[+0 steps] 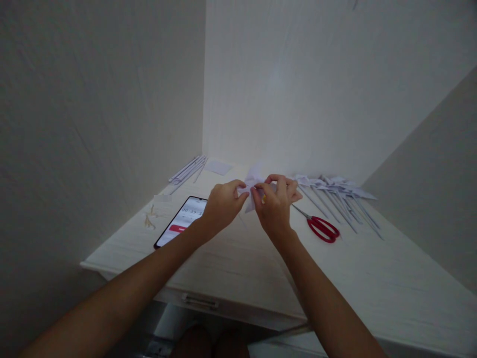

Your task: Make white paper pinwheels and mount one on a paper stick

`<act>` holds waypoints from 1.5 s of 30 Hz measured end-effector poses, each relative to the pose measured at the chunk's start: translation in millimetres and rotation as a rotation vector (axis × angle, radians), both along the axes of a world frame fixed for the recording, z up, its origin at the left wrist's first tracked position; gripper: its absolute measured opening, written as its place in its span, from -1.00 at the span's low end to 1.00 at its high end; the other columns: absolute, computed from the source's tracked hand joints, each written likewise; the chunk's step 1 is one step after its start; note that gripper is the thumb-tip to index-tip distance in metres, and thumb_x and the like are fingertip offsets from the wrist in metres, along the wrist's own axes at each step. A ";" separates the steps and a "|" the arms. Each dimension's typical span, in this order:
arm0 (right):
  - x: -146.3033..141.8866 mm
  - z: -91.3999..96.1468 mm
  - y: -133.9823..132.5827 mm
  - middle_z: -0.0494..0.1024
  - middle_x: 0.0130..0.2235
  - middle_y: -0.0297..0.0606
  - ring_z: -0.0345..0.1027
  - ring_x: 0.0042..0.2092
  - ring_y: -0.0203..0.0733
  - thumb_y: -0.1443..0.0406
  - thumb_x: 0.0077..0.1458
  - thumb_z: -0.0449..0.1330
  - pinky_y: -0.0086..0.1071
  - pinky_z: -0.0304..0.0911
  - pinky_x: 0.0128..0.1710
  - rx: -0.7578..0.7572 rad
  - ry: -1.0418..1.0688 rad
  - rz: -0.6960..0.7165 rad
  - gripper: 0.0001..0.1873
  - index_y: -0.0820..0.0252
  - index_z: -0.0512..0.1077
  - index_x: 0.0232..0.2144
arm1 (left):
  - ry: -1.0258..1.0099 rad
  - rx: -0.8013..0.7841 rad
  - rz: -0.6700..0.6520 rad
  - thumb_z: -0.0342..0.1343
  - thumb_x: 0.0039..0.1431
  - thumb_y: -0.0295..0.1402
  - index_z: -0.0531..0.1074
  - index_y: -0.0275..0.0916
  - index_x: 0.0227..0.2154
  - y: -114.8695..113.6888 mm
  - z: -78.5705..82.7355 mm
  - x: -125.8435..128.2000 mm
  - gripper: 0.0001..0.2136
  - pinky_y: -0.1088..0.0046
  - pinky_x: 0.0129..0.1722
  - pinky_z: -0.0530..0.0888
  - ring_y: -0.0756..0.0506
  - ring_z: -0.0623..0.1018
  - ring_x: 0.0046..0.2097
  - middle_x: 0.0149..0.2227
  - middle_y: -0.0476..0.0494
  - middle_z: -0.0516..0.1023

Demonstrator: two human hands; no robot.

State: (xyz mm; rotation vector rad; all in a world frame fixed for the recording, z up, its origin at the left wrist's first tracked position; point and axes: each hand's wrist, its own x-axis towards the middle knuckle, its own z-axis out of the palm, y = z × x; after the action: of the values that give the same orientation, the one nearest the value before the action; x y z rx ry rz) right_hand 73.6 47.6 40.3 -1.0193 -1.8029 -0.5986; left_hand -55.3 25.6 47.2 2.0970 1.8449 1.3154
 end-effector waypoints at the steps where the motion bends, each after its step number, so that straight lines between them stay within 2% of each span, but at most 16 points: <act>1: 0.1 -0.3 -0.6 0.35 -0.26 -0.13 0.08 -0.17 -0.02 0.26 0.07 0.09 -0.17 -0.10 -0.24 -0.020 -0.009 0.009 -0.81 0.18 0.46 -0.48 | -0.030 -0.049 -0.011 0.13 0.00 -0.35 0.48 -0.30 -0.34 0.6 2.8 -0.1 -0.83 0.50 -0.48 0.26 0.02 0.32 -0.58 -0.69 0.06 0.31; 5: 0.5 -3.8 -1.5 0.34 -0.22 -0.08 0.07 -0.14 0.03 0.26 0.11 0.02 -0.11 -0.10 -0.21 -0.117 -0.022 0.060 -0.76 0.18 0.46 -0.45 | -0.100 -0.179 -0.010 0.12 -0.03 -0.32 0.46 -0.31 -0.40 2.4 8.7 -0.5 -0.84 0.51 -0.49 0.24 0.01 0.33 -0.57 -0.68 0.04 0.32; 9: -0.7 -8.9 -1.3 0.35 -0.20 -0.08 0.09 -0.14 0.02 0.28 0.11 0.04 -0.11 -0.08 -0.21 -0.146 -0.048 0.086 -0.78 0.18 0.46 -0.44 | -0.085 -0.179 0.022 0.07 -0.01 -0.38 0.45 -0.27 -0.41 2.6 4.9 -1.0 -0.89 0.51 -0.50 0.21 0.01 0.32 -0.57 -0.66 0.04 0.33; 12: 1.3 -8.2 0.1 0.36 -0.20 -0.10 0.11 -0.14 0.00 0.20 0.04 0.13 -0.14 -0.03 -0.21 -0.175 0.017 0.112 -0.82 0.15 0.47 -0.36 | -0.099 -0.163 0.035 0.04 0.00 -0.38 0.45 -0.25 -0.42 2.9 1.4 -2.1 -0.89 0.51 -0.51 0.17 0.01 0.30 -0.58 -0.67 0.05 0.30; 15: 10.4 -3.5 6.4 0.35 -0.15 -0.08 0.16 -0.12 -0.01 0.12 -0.11 0.23 -0.14 0.06 -0.19 -0.268 0.225 0.164 -0.58 0.17 0.41 -0.18 | -0.106 -0.151 0.042 0.04 0.00 -0.38 0.45 -0.25 -0.44 3.4 1.2 -2.6 -0.89 0.52 -0.52 0.15 0.02 0.29 -0.59 -0.68 0.06 0.28; 17: 19.7 -0.7 13.3 0.38 -0.14 -0.06 0.22 -0.14 -0.05 0.11 -0.18 0.27 -0.16 0.11 -0.17 -0.406 0.365 0.239 -0.46 0.24 0.37 -0.13 | -0.096 -0.149 0.030 0.04 -0.01 -0.38 0.44 -0.24 -0.45 3.2 2.7 -1.8 -0.90 0.52 -0.52 0.14 0.03 0.27 -0.60 -0.69 0.07 0.26; 21: 35.9 -0.3 23.8 0.50 -0.35 -0.16 0.33 -0.31 -0.17 0.09 -0.15 0.21 -0.29 0.20 -0.29 -0.962 0.475 0.595 -0.63 0.27 0.47 -0.36 | -0.086 -0.163 -0.040 0.04 0.00 -0.40 0.43 -0.25 -0.46 0.8 6.3 1.5 -0.91 0.53 -0.55 0.13 0.04 0.25 -0.63 -0.73 0.09 0.23; 23: 39.4 -1.7 25.1 0.50 -0.43 -0.24 0.33 -0.39 -0.23 0.10 -0.12 0.18 -0.36 0.21 -0.36 -1.110 0.506 0.728 -0.68 0.25 0.48 -0.42 | -0.084 -0.176 -0.050 0.06 -0.01 -0.40 0.42 -0.26 -0.47 -0.8 6.5 2.8 -0.93 0.55 -0.58 0.14 0.05 0.26 -0.64 -0.74 0.10 0.23; 25: 39.4 -3.6 25.0 0.48 -0.47 -0.28 0.30 -0.44 -0.28 0.12 -0.12 0.19 -0.41 0.18 -0.43 -1.101 0.526 0.747 -0.71 0.24 0.49 -0.44 | -0.117 -0.220 -0.075 0.06 0.00 -0.40 0.41 -0.27 -0.44 -1.9 4.7 3.6 -0.93 0.56 -0.61 0.17 0.06 0.29 -0.67 -0.72 0.09 0.28; 30: 33.7 -9.8 27.8 0.40 -0.57 -0.34 0.19 -0.54 -0.35 0.17 -0.12 0.19 -0.45 0.11 -0.52 -0.990 0.492 0.658 -0.76 0.27 0.48 -0.51 | -0.347 -0.387 -0.193 0.03 0.06 -0.42 0.32 -0.29 -0.24 -0.6 -5.7 6.8 -0.82 0.60 -0.71 0.24 0.07 0.38 -0.72 -0.54 -0.04 0.49; 34: 32.2 -13.5 30.9 0.39 -0.57 -0.33 0.19 -0.52 -0.33 0.19 -0.09 0.15 -0.44 0.12 -0.50 -0.940 0.386 0.644 -0.76 0.28 0.47 -0.52 | -0.533 -0.463 -0.210 0.03 0.07 -0.46 0.28 -0.34 -0.34 2.3 -12.3 11.6 -0.92 0.61 -0.74 0.28 0.03 0.44 -0.69 -0.55 -0.09 0.50; 40: 32.5 -12.2 30.0 0.42 -0.55 -0.31 0.21 -0.46 -0.30 0.24 -0.07 0.12 -0.44 0.08 -0.46 -0.816 0.222 0.530 -0.79 0.27 0.46 -0.54 | -0.750 -0.543 -0.260 0.04 0.08 -0.46 0.30 -0.36 -0.35 2.7 -17.1 14.0 -0.92 0.52 -0.65 0.42 -0.01 0.49 -0.65 -0.55 -0.11 0.52; 45: 30.0 -10.4 27.3 0.38 -0.58 -0.34 0.19 -0.48 -0.32 0.26 -0.06 0.11 -0.44 0.04 -0.46 -0.801 0.151 0.488 -0.79 0.27 0.43 -0.60 | -0.818 -0.578 -0.215 0.01 0.08 -0.53 0.30 -0.37 -0.44 2.6 -22.1 17.2 -0.97 0.50 -0.62 0.43 -0.02 0.50 -0.64 -0.60 -0.09 0.50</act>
State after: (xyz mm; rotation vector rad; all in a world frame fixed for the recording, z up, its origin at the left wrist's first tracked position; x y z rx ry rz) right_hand 103.6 74.9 29.9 -1.0197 -2.0844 0.5332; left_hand -38.1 28.2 25.1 1.1640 1.3558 1.1403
